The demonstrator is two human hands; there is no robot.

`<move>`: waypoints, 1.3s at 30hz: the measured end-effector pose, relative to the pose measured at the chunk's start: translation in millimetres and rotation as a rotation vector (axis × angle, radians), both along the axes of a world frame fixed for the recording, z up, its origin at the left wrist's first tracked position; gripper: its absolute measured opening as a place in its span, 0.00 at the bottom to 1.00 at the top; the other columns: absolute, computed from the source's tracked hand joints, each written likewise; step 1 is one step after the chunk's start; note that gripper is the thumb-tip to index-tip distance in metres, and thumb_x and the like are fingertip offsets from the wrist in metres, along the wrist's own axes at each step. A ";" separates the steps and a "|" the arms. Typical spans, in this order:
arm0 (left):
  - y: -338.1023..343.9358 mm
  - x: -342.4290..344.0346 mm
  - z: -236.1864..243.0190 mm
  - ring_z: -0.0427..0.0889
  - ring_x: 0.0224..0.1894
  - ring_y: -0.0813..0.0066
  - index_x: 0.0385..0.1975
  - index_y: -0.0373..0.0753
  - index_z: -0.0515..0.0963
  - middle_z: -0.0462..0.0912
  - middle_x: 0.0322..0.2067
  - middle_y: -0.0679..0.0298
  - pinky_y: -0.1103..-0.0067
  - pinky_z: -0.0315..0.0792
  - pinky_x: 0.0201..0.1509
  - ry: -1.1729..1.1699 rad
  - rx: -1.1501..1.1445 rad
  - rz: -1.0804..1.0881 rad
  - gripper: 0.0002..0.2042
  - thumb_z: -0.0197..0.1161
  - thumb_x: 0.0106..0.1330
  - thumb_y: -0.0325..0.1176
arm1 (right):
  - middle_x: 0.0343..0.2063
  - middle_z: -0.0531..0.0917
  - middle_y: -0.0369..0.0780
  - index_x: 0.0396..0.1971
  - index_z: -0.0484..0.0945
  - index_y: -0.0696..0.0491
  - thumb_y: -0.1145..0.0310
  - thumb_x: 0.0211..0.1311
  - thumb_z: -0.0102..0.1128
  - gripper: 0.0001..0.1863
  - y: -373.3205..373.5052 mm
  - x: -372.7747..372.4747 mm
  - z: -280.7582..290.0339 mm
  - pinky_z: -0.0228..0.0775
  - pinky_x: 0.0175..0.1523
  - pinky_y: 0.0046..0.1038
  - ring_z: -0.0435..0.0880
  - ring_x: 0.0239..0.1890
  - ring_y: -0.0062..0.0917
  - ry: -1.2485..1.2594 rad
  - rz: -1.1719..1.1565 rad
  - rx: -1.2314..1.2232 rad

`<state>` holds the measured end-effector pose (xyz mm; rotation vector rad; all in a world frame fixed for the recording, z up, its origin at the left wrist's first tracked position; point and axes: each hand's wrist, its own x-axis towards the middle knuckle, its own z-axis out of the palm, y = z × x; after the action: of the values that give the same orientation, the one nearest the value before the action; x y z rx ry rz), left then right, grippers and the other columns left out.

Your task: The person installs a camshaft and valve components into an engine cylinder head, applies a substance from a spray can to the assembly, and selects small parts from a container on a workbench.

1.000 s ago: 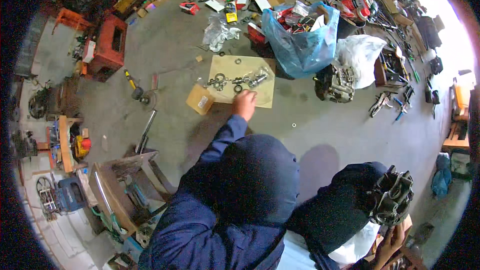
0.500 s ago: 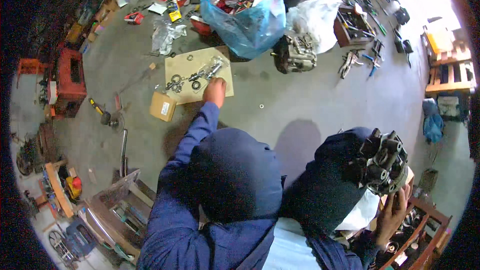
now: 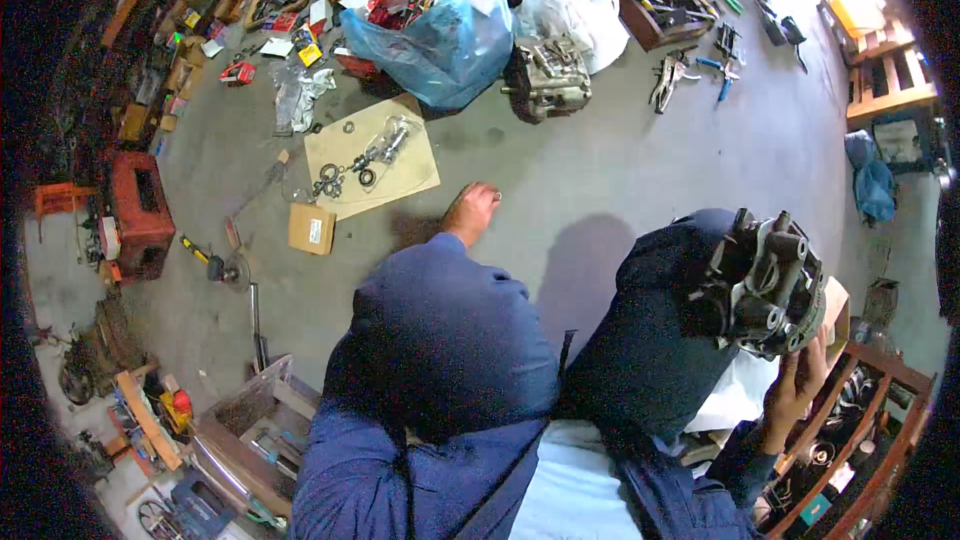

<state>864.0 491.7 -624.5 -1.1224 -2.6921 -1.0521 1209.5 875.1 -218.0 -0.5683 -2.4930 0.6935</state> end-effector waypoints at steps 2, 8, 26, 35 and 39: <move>-3.5 -0.3 3.5 0.81 0.50 0.54 0.38 0.37 0.82 0.84 0.44 0.57 0.65 0.75 0.59 0.013 -0.017 -0.010 0.08 0.69 0.62 0.32 | 0.62 0.76 0.43 0.59 0.75 0.65 0.71 0.76 0.55 0.18 8.4 7.9 -3.3 0.65 0.65 0.26 0.75 0.62 0.28 -0.029 -0.055 -0.104; 25.1 -4.6 32.2 0.80 0.52 0.52 0.47 0.38 0.80 0.84 0.45 0.55 0.63 0.74 0.59 -0.267 -0.093 0.031 0.15 0.69 0.61 0.30 | 0.66 0.74 0.49 0.59 0.75 0.64 0.75 0.73 0.59 0.18 25.7 32.7 -4.0 0.65 0.69 0.33 0.73 0.66 0.34 -0.027 -0.060 0.002; 4.5 -24.8 35.2 0.83 0.40 0.50 0.37 0.37 0.86 0.82 0.39 0.51 0.62 0.79 0.47 -0.129 -0.082 0.044 0.06 0.68 0.60 0.25 | 0.34 0.83 0.43 0.37 0.83 0.60 0.69 0.59 0.66 0.11 -22.9 -66.0 70.1 0.72 0.50 0.37 0.80 0.40 0.39 0.011 0.135 0.137; -13.8 -17.9 36.5 0.84 0.42 0.45 0.40 0.39 0.87 0.85 0.36 0.46 0.60 0.79 0.49 -0.184 -0.111 0.164 0.10 0.69 0.60 0.33 | 0.38 0.80 0.47 0.36 0.83 0.63 0.75 0.56 0.65 0.09 -24.0 -147.0 120.9 0.71 0.52 0.33 0.80 0.43 0.38 -0.312 0.378 0.200; -27.1 4.2 66.3 0.85 0.43 0.50 0.36 0.41 0.88 0.86 0.36 0.52 0.62 0.79 0.49 -0.325 -0.070 0.319 0.08 0.70 0.59 0.34 | 0.35 0.77 0.43 0.32 0.78 0.66 0.85 0.47 0.64 0.10 -17.0 -145.7 107.0 0.69 0.48 0.26 0.78 0.40 0.29 -0.386 0.365 0.131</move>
<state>868.3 464.6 -558.2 -0.5333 -3.0361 -1.1760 1063.8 858.1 -111.1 -0.2108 -3.0214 0.5854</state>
